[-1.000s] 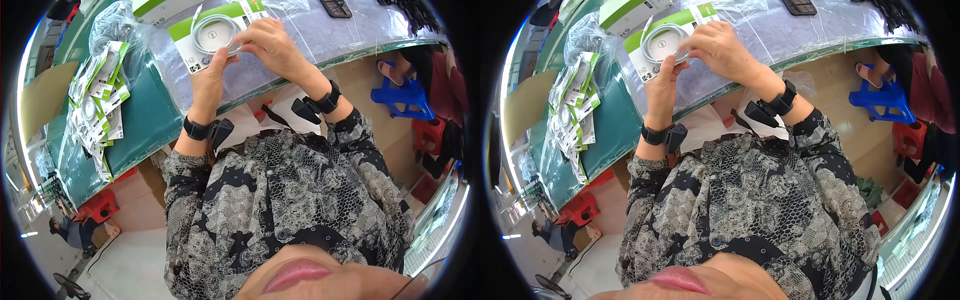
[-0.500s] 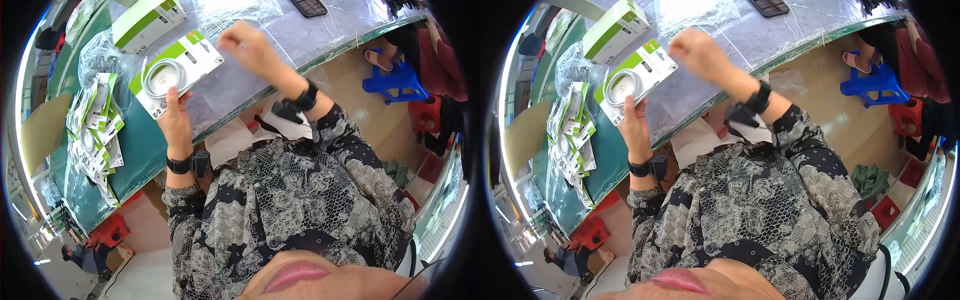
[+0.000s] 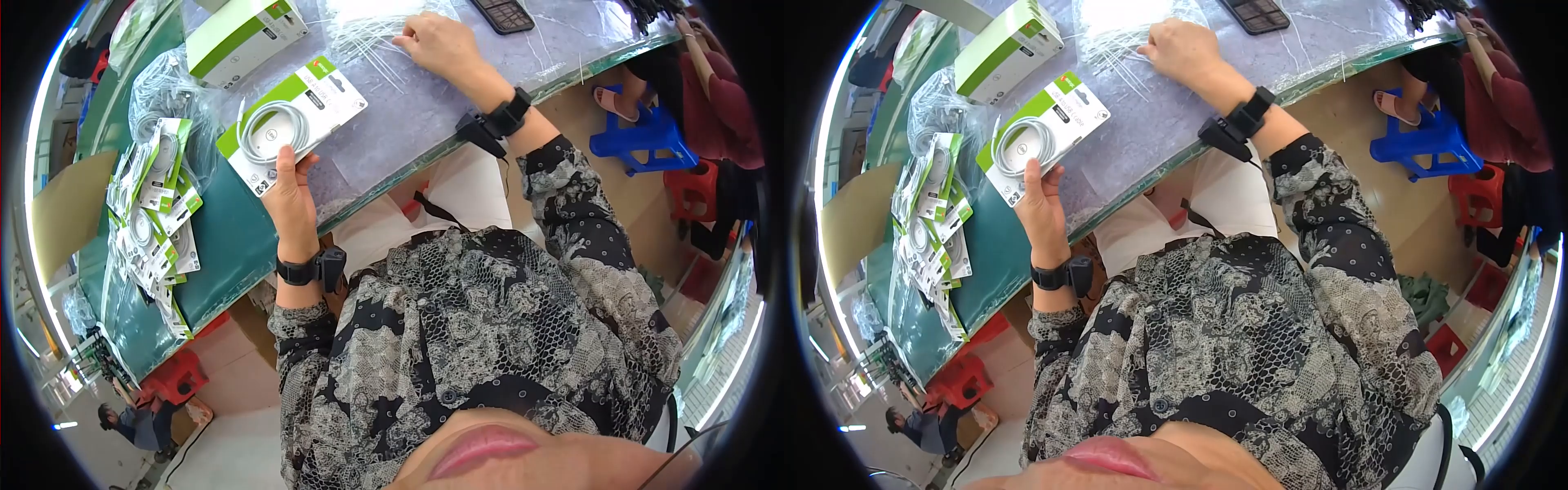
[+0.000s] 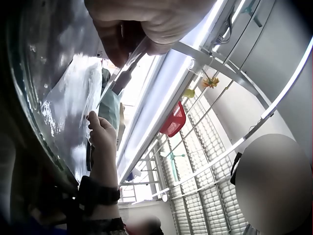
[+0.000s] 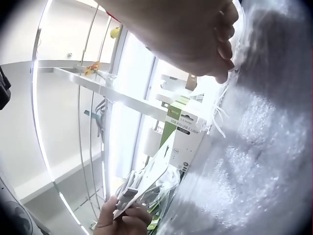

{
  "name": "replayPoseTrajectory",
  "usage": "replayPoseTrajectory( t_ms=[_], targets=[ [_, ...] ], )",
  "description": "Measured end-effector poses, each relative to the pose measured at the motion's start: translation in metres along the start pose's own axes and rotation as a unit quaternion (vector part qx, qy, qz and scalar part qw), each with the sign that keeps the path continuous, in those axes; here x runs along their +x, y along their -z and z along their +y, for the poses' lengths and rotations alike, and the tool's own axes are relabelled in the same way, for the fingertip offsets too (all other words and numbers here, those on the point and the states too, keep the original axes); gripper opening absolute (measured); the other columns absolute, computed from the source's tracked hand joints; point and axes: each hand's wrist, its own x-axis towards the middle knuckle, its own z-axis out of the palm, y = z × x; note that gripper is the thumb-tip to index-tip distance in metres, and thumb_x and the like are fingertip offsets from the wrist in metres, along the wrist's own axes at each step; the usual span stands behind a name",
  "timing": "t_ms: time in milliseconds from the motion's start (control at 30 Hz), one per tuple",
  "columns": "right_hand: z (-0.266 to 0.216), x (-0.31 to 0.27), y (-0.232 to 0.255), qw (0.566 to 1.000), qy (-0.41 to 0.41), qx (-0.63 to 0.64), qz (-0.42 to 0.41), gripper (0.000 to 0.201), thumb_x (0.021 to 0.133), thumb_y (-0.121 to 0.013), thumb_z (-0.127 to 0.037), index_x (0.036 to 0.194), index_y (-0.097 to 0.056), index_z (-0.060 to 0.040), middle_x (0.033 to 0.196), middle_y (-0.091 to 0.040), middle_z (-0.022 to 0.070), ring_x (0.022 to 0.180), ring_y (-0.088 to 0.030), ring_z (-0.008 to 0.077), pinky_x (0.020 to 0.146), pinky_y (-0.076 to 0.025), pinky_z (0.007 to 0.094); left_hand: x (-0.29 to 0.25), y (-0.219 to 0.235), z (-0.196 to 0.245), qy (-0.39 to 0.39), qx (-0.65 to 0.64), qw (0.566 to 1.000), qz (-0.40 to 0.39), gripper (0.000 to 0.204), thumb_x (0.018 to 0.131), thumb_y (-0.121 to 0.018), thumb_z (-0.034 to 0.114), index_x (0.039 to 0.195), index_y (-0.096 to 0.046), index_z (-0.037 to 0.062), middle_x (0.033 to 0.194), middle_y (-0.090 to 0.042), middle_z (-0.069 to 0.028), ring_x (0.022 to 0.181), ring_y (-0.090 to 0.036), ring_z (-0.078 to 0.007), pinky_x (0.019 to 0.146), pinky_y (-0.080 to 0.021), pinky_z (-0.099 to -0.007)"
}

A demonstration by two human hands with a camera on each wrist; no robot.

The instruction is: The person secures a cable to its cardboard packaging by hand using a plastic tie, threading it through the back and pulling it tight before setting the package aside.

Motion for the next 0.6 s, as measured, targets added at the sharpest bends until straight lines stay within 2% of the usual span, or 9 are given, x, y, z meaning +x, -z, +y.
replayPoseTrajectory(
  t_ms=[133,200,233,300,333,433,467,567,600],
  targets=[
    [0.006,0.002,-0.012,1.000,0.001,-0.005,0.025,0.018,0.082,-0.058,-0.026,0.082,-0.064,-0.0080,0.085,-0.065,0.0112,0.082,-0.063,0.0325,0.068,-0.050,0.0430,-0.002,-0.013,0.001,0.007,-0.007,1.000,0.001,0.034,0.090,-0.059,0.008,0.123,-0.047,0.0064,0.110,-0.060,-0.0052,0.088,-0.062,-0.0145,0.067,-0.053,-0.0280],
    [0.015,-0.006,0.002,1.000,0.010,-0.024,0.009,0.017,0.082,-0.058,-0.024,0.082,-0.063,-0.0079,0.086,-0.065,0.0116,0.083,-0.063,0.0327,0.068,-0.050,0.0430,-0.001,-0.025,0.003,0.004,-0.010,1.000,0.008,0.034,0.090,-0.059,0.008,0.122,-0.048,0.0066,0.108,-0.060,-0.0048,0.087,-0.061,-0.0140,0.066,-0.052,-0.0272],
    [0.017,-0.011,0.011,0.999,0.020,-0.040,-0.007,0.016,0.082,-0.058,-0.023,0.082,-0.063,-0.0079,0.086,-0.065,0.0120,0.083,-0.062,0.0330,0.069,-0.050,0.0431,0.001,-0.031,0.004,-0.007,-0.024,1.000,-0.014,0.033,0.090,-0.059,0.009,0.122,-0.049,0.0068,0.107,-0.060,-0.0042,0.083,-0.059,-0.0127,0.063,-0.050,-0.0263],
    [0.022,-0.028,0.030,1.000,0.013,-0.013,-0.008,0.014,0.084,-0.059,-0.020,0.089,-0.062,-0.0073,0.083,-0.063,0.0120,0.075,-0.060,0.0269,0.065,-0.048,0.0362,0.004,-0.033,0.005,-0.028,-0.047,0.997,-0.054,0.032,0.090,-0.061,0.012,0.120,-0.050,0.0071,0.103,-0.060,-0.0030,0.074,-0.055,-0.0102,0.059,-0.046,-0.0244],
    [0.022,-0.036,0.043,1.000,0.017,0.020,-0.001,0.012,0.083,-0.060,-0.017,0.088,-0.063,-0.0065,0.083,-0.063,0.0110,0.073,-0.060,0.0255,0.065,-0.047,0.0344,0.006,-0.031,0.005,-0.030,-0.043,0.998,-0.044,0.032,0.090,-0.061,0.012,0.120,-0.050,0.0071,0.103,-0.060,-0.0030,0.074,-0.055,-0.0102,0.059,-0.046,-0.0244],
    [0.008,-0.063,0.067,0.995,0.029,0.097,0.018,0.008,0.081,-0.063,-0.011,0.086,-0.064,-0.0049,0.081,-0.062,0.0091,0.071,-0.059,0.0225,0.064,-0.047,0.0311,0.013,-0.034,0.002,0.059,-0.138,0.986,-0.078,0.030,0.089,-0.063,0.018,0.116,-0.052,0.0073,0.099,-0.059,-0.0018,0.067,-0.046,-0.0087,0.056,-0.039,-0.0231],
    [0.004,-0.073,0.073,0.988,0.035,0.144,0.029,0.007,0.080,-0.064,-0.008,0.085,-0.064,-0.0041,0.079,-0.062,0.0080,0.071,-0.058,0.0209,0.064,-0.046,0.0296,0.014,-0.038,0.004,0.057,-0.139,0.986,-0.077,0.030,0.089,-0.063,0.018,0.116,-0.052,0.0073,0.099,-0.059,-0.0018,0.067,-0.046,-0.0087,0.056,-0.039,-0.0231],
    [-0.017,-0.092,0.076,0.974,0.054,0.219,0.036,0.007,0.077,-0.066,-0.002,0.084,-0.064,-0.0027,0.078,-0.061,0.0061,0.070,-0.057,0.0180,0.063,-0.045,0.0274,0.014,-0.053,0.012,0.162,-0.287,0.941,-0.079,0.030,0.089,-0.064,0.023,0.113,-0.053,0.0071,0.098,-0.059,-0.0016,0.067,-0.042,-0.0091,0.056,-0.036,-0.0229],
    [-0.029,-0.096,0.072,0.967,0.063,0.245,0.032,0.008,0.076,-0.067,0.000,0.083,-0.064,-0.0022,0.077,-0.061,0.0052,0.070,-0.057,0.0168,0.063,-0.045,0.0268,0.013,-0.056,0.012,0.161,-0.287,0.941,-0.077,0.030,0.089,-0.064,0.023,0.113,-0.053,0.0071,0.098,-0.059,-0.0016,0.067,-0.042,-0.0091,0.056,-0.036,-0.0229]
  ],
)
